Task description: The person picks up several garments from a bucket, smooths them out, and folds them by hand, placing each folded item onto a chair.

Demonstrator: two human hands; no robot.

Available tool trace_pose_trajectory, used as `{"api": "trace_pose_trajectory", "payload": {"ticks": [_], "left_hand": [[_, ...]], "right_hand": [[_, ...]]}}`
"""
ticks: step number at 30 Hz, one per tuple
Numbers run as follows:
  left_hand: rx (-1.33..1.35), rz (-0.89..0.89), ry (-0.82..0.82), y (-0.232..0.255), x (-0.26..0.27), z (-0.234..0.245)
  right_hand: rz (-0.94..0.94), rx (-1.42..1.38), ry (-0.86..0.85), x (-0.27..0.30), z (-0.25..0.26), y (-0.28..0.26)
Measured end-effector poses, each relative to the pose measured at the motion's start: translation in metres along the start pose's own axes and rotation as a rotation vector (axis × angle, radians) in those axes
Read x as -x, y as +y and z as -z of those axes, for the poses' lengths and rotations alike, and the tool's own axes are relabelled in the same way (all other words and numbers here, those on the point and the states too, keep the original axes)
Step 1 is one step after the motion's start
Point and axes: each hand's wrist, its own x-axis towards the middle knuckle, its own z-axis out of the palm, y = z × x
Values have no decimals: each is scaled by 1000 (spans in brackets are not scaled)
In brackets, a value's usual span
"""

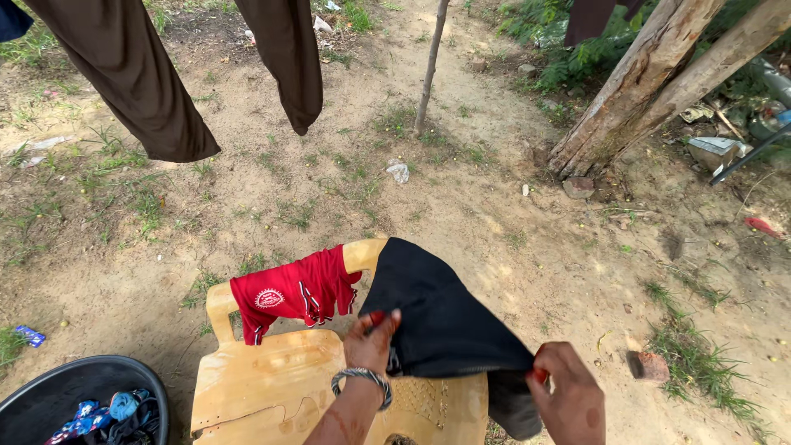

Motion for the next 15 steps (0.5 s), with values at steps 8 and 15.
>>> {"api": "trace_pose_trajectory", "payload": {"ticks": [8, 15], "left_hand": [[-591, 287, -216, -104, -37, 12], [-664, 134, -120, -81, -28, -4]], "right_hand": [[-471, 34, -776, -46, -1, 5], [-169, -306, -366, -140, -74, -45]]}}
